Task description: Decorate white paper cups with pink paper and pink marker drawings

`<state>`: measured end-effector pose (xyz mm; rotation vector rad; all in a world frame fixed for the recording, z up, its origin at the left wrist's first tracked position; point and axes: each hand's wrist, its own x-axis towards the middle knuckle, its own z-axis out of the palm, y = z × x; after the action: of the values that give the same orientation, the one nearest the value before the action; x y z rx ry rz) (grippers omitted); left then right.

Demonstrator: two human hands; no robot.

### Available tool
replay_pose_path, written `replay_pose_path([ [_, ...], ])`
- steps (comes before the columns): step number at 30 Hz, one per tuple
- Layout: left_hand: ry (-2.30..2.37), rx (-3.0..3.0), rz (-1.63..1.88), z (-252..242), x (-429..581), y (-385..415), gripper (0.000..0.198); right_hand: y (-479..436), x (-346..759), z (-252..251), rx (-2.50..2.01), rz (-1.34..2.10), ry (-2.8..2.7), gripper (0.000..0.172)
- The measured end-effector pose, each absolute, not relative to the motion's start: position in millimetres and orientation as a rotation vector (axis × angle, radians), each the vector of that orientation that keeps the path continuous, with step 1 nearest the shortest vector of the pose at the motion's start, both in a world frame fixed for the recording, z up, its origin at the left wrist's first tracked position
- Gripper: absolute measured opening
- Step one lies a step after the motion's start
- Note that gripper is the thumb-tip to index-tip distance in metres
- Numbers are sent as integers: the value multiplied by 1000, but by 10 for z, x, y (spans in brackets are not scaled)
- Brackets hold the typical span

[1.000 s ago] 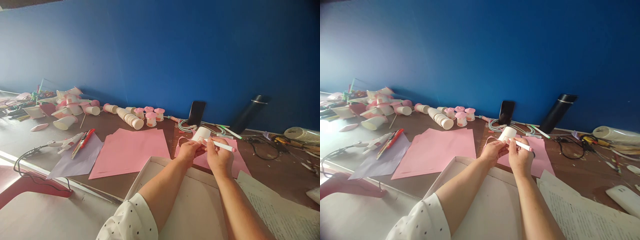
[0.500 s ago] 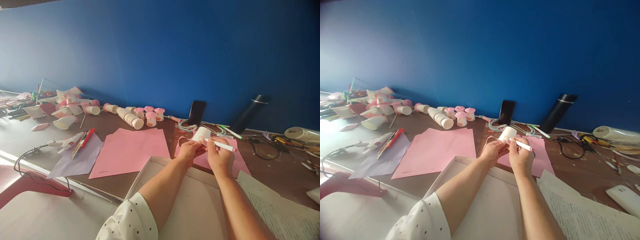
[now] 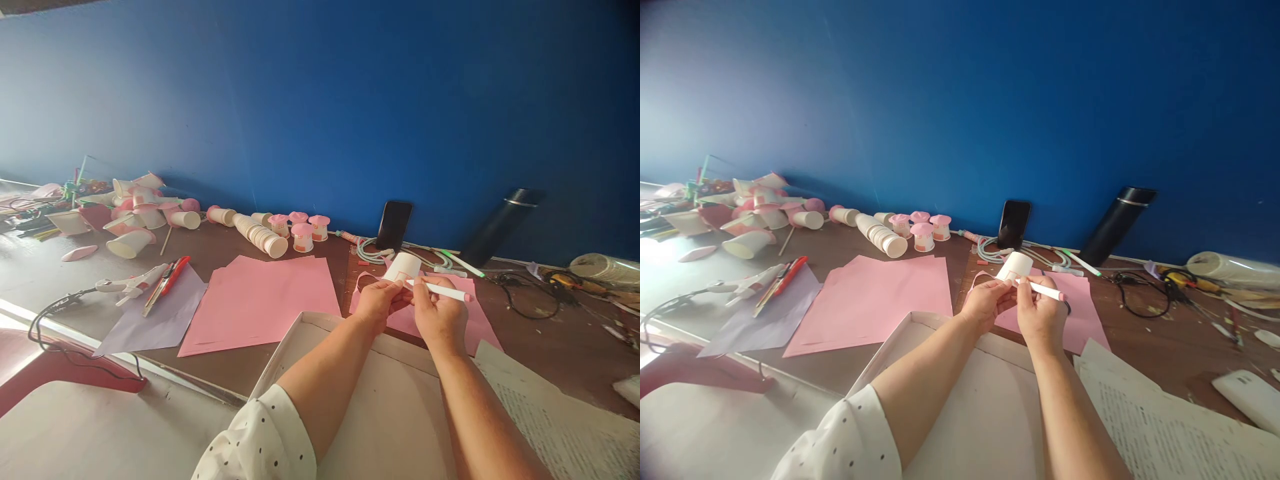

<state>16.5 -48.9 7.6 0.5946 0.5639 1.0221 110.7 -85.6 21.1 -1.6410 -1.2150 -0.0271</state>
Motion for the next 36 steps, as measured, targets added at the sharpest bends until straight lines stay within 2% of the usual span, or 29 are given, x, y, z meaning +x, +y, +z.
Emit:
replay_pose_path([
  [36, 580, 541, 1062, 97, 171, -484, 14, -856, 1085, 217, -1671, -47, -1230, 31],
])
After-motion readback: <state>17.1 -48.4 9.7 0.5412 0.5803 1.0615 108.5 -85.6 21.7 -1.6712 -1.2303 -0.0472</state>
